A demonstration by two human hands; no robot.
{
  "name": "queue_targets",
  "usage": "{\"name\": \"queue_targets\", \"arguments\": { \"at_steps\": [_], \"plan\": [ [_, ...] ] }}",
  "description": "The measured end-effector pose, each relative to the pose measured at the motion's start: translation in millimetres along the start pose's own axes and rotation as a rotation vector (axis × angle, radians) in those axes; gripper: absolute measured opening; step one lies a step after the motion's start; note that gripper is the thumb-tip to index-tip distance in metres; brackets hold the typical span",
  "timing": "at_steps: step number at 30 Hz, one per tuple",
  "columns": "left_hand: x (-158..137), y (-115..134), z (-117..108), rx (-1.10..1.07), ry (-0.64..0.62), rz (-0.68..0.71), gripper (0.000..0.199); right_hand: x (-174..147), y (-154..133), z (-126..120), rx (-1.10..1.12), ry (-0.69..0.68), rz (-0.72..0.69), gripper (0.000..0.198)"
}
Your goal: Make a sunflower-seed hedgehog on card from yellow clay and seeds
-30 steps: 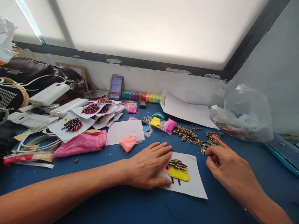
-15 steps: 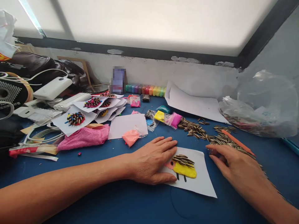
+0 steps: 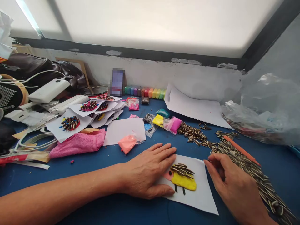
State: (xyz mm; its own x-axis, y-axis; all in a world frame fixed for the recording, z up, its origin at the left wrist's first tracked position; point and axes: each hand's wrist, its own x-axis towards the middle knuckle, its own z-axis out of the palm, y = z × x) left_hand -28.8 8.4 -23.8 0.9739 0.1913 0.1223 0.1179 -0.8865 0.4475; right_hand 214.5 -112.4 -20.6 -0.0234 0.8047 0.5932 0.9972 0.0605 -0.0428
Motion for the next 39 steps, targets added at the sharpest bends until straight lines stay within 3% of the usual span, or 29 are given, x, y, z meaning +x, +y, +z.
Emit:
{"name": "queue_targets", "arguments": {
  "at_steps": [7, 13, 21, 30, 35, 39],
  "plan": [
    [-2, 4, -5, -0.087, -0.030, -0.040, 0.076, 4, 1, -3, 0.002, 0.062, -0.074, 0.021],
    [-1, 4, -7, -0.127, -0.041, -0.041, 0.075, 3, 3, 1, 0.019, 0.035, -0.060, 0.016],
    [-1, 6, -5, -0.074, -0.020, -0.040, 0.075, -11, 16, -12, 0.097, -0.061, -0.191, 0.033],
    [-1, 7, -1, 0.026, -0.036, -0.034, 0.075, 0, -12, -25, 0.270, 0.054, -0.085, 0.020],
    [-2, 4, 1, 0.058, -0.030, -0.018, 0.077, -4, -24, -21, 0.348, -0.008, -0.058, 0.012],
    [-4, 2, 3, 0.063, 0.044, 0.024, 0.075, -6, -35, -18, 0.438, -0.057, -0.136, 0.010]
  ]
}}
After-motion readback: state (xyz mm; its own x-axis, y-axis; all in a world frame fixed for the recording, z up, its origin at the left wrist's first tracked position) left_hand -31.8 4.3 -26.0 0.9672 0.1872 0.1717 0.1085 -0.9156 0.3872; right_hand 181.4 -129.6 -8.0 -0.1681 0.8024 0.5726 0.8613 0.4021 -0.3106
